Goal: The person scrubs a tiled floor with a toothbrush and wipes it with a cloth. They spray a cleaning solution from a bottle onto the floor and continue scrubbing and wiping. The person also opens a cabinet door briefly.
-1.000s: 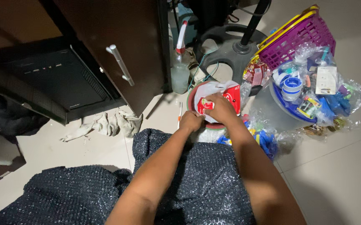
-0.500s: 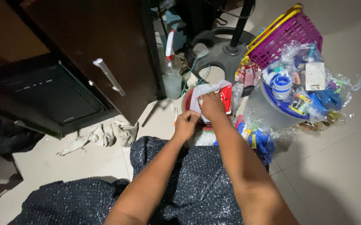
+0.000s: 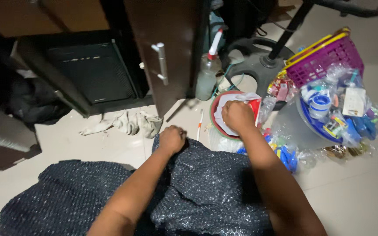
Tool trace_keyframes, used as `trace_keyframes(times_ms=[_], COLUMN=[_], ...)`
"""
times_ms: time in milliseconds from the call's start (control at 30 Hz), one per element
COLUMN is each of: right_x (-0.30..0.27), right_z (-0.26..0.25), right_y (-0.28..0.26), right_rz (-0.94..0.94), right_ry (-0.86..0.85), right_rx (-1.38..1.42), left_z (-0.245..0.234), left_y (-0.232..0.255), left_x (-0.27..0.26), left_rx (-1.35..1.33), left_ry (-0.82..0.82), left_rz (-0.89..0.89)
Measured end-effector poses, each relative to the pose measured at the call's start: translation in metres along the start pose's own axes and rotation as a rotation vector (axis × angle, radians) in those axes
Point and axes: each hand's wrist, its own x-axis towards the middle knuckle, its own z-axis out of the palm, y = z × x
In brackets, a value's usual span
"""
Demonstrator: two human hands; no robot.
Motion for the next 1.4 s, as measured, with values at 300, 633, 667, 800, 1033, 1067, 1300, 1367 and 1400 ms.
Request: trace_keyframes(times_ms=[300, 633, 667, 800, 1033, 1067, 1300, 1367, 1400], right_x=[-0.011, -0.103, -0.107, -0.107, -0.115, -0.123, -0.173, -0.170, -0.173], right_z=[0.009, 0.105, 0.113, 0.140, 0.150, 0.147, 0.114, 0.114, 0.116], right_y=[-0.073, -0.120, -0.116, -0.102, -0.095, -0.094, -0.077, -0.075, -0.074], right_rz=[-0.063, -0.029, -0.048, -0.099, -0.159, -0.087, 0.101, 0.081, 0.055], right_ry=[-0.096, -0.742, -0.720, -0.718, -0.752, -0.765, -1.014, -1.044, -1.061], right_rx=[0.093, 0.267, 0.247, 0.142, -0.007, 0.003, -0.037, -0.040, -0.049], left_z=[0.018, 0.030, 0.036, 0.059, 0.057, 0.058, 0.089, 0.094, 0.096], left_y=[-0.055, -0.077, -0.080, -0.083, -0.070, -0.065, -0.020, -0.017, -0.017], left_x=[-0.065, -0.072, -0.074, -0.072, -0.093, -0.101, -0.143, -0.137, -0.137], left_rx=[-0.047, -0.355, -0.371, -0.267, -0.271, -0.267, -0.109, -0.104, -0.096], left_ry=[-0.318, -0.492, -0.501, -0.587, -0.616, -0.629, -0.784, -0.810, -0.832], left_rz=[0.003, -0.076, -0.066, -0.099, -0.160, -0.156, 0.102, 0.146, 0.124])
